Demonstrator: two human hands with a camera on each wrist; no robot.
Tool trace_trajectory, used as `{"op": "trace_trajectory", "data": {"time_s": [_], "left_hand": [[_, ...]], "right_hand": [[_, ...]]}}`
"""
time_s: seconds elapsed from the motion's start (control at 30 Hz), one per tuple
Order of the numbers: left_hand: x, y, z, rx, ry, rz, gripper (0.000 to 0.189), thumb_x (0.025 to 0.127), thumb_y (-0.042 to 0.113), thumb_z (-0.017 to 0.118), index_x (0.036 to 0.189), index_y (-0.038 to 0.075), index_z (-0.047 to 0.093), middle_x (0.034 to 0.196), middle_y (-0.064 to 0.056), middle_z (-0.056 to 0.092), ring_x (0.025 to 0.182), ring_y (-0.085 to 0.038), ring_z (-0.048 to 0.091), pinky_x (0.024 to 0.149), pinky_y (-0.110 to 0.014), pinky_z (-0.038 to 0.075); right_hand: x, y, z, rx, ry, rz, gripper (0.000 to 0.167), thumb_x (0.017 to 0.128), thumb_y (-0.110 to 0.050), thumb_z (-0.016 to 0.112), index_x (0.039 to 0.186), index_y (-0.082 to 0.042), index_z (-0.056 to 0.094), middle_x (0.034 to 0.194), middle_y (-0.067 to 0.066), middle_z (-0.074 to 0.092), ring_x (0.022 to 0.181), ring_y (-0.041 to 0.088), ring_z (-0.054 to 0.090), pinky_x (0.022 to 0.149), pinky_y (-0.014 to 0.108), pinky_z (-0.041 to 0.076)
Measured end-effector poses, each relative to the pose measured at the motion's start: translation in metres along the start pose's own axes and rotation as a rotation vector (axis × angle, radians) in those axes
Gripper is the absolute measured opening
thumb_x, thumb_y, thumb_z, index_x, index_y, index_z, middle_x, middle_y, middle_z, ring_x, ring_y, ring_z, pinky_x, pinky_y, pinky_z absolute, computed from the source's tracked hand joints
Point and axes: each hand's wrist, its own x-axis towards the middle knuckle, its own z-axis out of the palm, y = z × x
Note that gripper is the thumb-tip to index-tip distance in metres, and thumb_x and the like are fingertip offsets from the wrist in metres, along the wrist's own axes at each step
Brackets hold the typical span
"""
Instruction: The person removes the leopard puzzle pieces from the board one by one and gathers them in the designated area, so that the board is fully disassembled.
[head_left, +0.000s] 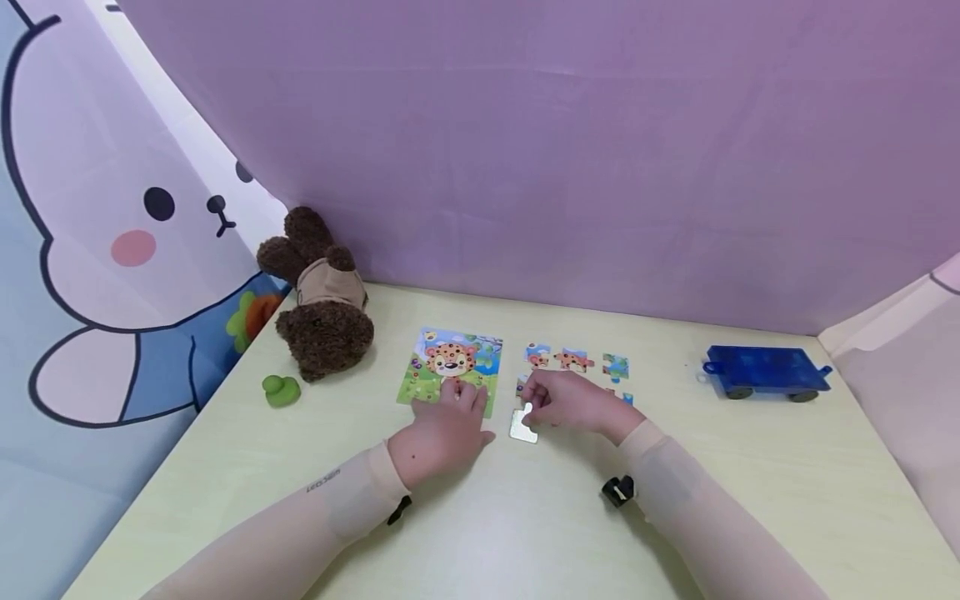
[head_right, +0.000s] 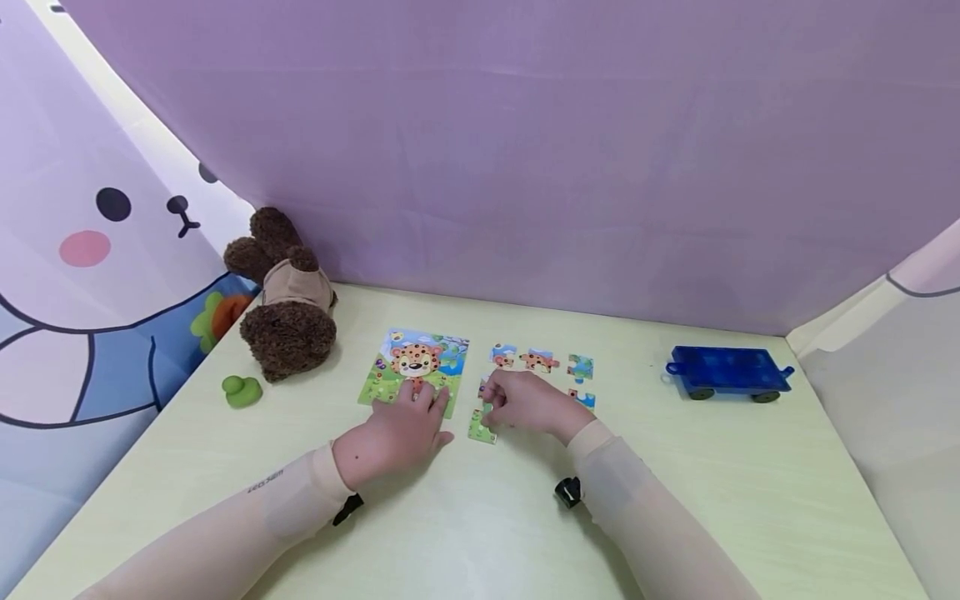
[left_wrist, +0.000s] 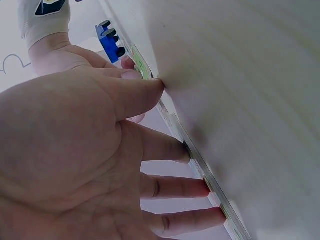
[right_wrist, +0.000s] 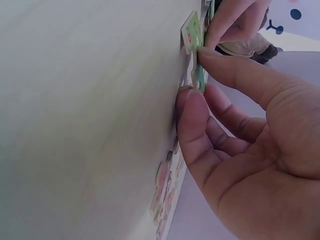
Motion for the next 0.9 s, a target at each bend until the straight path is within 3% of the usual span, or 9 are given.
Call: {"op": "trace_trajectory", "data": {"time_s": [0.4, 0.73, 0.9], "left_hand": [[0.0006, -0.0020, 0.0016, 0.005, 0.004, 0.002, 0.077, 0.110, 0.062, 0.043, 0.171, 0.017, 0.029, 0.168, -0.009, 0.041, 0.154, -0.038, 0.037, 0.104, -0.073, 0.055], [0.0001, -0.0009, 0.0015, 0.024, 0.010, -0.001, 0.076, 0.110, 0.062, 0.043, 0.171, 0.018, 0.030, 0.166, -0.009, 0.042, 0.153, -0.037, 0.039, 0.103, -0.072, 0.056], [0.0010, -0.0010, 0.0018, 0.044, 0.029, 0.018, 0.073, 0.111, 0.058, 0.043, 0.170, 0.016, 0.032, 0.164, -0.010, 0.045, 0.151, -0.037, 0.042, 0.099, -0.071, 0.058]], "right_hand": [[-0.0006, -0.0007, 0.0035, -0.031, 0.042, -0.032, 0.025, 0.092, -0.011, 0.083, 0.114, -0.011, 0.071, 0.109, 0.001, 0.071, 0.100, 0.016, 0.063, 0.095, 0.036, 0.059], [-0.0019, -0.0020, 0.0044, -0.033, 0.054, -0.036, 0.026, 0.093, -0.011, 0.083, 0.114, -0.011, 0.069, 0.107, 0.001, 0.070, 0.098, 0.016, 0.063, 0.093, 0.034, 0.059], [-0.0034, -0.0087, 0.0022, -0.019, 0.112, -0.064, 0.019, 0.097, -0.024, 0.081, 0.109, -0.016, 0.068, 0.099, -0.002, 0.069, 0.090, 0.015, 0.061, 0.082, 0.030, 0.057]]}}
